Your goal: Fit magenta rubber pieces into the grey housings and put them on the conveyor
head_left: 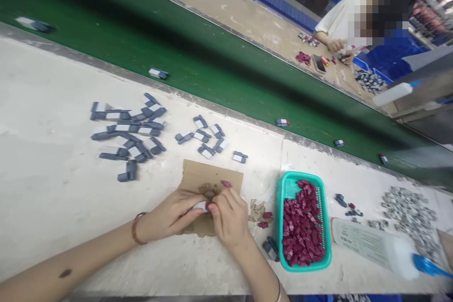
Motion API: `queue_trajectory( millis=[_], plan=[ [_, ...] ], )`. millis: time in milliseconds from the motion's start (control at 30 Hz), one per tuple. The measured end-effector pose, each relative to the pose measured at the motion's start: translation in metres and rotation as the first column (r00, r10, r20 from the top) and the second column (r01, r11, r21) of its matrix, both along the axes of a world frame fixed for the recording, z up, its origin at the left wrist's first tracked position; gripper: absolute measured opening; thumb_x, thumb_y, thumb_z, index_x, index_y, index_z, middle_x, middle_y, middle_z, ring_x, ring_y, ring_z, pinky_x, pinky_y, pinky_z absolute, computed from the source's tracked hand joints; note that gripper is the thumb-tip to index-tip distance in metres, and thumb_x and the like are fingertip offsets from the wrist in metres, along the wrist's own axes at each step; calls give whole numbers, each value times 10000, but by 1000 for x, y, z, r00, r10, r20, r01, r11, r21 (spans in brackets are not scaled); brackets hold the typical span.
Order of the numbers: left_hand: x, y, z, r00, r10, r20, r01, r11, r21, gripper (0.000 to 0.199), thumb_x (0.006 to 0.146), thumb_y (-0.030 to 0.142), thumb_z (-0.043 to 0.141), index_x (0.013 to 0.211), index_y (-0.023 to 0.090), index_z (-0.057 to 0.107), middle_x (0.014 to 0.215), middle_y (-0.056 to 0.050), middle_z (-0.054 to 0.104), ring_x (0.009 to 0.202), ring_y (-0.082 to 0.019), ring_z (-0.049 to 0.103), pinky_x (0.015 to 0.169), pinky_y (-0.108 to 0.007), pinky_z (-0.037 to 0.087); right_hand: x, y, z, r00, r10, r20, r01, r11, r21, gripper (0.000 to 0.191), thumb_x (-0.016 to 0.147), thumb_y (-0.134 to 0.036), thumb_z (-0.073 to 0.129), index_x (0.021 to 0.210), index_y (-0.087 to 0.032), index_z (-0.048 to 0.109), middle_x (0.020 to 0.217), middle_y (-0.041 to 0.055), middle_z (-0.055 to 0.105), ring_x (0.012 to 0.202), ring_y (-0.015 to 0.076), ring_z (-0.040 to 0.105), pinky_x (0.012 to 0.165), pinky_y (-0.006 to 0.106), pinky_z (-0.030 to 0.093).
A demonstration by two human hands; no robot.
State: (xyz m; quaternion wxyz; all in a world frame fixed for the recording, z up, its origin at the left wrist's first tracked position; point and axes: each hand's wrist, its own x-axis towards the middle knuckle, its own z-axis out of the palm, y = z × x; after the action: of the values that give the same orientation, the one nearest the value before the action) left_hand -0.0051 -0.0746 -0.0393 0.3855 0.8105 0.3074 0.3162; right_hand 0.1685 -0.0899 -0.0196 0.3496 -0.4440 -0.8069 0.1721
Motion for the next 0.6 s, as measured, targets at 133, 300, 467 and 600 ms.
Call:
queue_trajectory(
  millis=[133, 300, 467, 600],
  plan=[
    [1, -6, -1, 1000, -8, -28, 7, 1000, -18, 388, 1014, 291, 271, 748, 189, 534, 596, -7, 608, 502, -155, 557, 523, -239, 428, -1, -7, -1, 994, 17, 105, -16, 1000, -11, 494, 1044, -282, 152, 727, -201, 521, 632, 32, 546, 601, 174, 491, 575, 290, 419],
    [3, -8, 3, 997, -69, -22, 70, 997, 39, 329, 996, 284, 328, 855, 198, 613, 689, -29, 685, 599, -176, 636, 584, -238, 486, 17, -24, 19, 987, -3, 160, 22, 993, -120, 409, 1034, -313, 278, 785, -200, 583, 716, 39, 601, 667, 181, 530, 583, 291, 414],
    [-7, 3, 13, 995, -11, -97, 8, 1000, -28, 269, 946, 267, 431, 1119, 292, 636, 1036, -51, 740, 898, -244, 689, 755, -284, 532, 86, -35, 50, 927, -368, 78, 375, 886, -275, 228, 978, -218, 415, 892, -218, 626, 838, 54, 635, 817, 205, 579, 708, 321, 451],
    [-2, 40, 28, 965, 202, -168, -216, 974, -66, 273, 913, 402, 491, 1110, 300, 650, 1083, -39, 717, 949, -283, 661, 811, -342, 521, 137, -36, 47, 880, -442, 175, 475, 790, -388, 165, 912, -190, 519, 915, -224, 680, 904, 59, 648, 865, 231, 602, 785, 359, 459]
  ],
)
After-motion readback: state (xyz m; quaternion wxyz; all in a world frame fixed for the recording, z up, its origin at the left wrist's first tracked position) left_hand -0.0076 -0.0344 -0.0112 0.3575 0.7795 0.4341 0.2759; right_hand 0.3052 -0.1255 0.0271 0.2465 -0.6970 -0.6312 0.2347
